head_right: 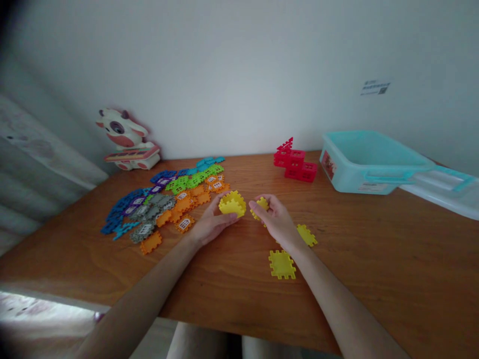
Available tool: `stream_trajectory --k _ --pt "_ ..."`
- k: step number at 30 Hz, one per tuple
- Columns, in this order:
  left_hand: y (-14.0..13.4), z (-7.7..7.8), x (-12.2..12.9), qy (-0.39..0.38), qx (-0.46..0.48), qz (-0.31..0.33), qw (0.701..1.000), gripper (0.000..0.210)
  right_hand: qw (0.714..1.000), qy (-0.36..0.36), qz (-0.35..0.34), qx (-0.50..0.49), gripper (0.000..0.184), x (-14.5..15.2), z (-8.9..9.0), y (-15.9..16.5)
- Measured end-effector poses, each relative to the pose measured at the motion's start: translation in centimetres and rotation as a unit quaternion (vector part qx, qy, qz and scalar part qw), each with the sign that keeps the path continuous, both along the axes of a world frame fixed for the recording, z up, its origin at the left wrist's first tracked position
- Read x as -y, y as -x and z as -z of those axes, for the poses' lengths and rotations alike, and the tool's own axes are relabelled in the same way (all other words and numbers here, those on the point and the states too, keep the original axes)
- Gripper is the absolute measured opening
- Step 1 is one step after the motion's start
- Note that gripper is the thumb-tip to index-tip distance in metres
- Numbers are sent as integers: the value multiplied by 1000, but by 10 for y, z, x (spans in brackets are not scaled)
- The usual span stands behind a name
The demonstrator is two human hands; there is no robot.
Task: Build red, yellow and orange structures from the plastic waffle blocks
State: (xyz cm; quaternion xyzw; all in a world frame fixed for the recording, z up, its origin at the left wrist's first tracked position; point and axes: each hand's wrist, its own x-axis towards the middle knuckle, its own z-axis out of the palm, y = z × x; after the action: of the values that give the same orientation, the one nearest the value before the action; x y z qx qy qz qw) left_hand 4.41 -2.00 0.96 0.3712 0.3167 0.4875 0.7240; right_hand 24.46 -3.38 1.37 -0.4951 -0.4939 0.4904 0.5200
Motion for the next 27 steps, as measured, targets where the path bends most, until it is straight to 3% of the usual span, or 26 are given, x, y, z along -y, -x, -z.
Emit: stream_trajectory --k 3,6,9,14,17,21,23,27 --pt "0 1 0 -12 1 14 1000 63 1000 21 14 7 36 1 2 2" --pt "0 -1 0 -9 16 14 1000 55 997 45 33 -54 28 -2 7 1" --pt "0 -5 -1 21 50 6 999 45 988 57 7 -142 21 -7 11 -3" --pt "0 -7 -5 57 75 -31 995 35 980 82 -26 -182 19 -10 15 -5" --pt "1 -7 -5 59 81 -50 994 46 972 104 -16 -210 21 -7 11 -2" --pt "1 -7 -4 70 78 -58 993 56 963 140 3 -230 40 -1 0 2" --pt "0 -10 -3 71 86 -56 992 52 960 143 10 -239 40 0 -6 3" --pt "2 -14 -7 92 129 -52 986 22 951 141 28 -274 21 -3 -12 2"
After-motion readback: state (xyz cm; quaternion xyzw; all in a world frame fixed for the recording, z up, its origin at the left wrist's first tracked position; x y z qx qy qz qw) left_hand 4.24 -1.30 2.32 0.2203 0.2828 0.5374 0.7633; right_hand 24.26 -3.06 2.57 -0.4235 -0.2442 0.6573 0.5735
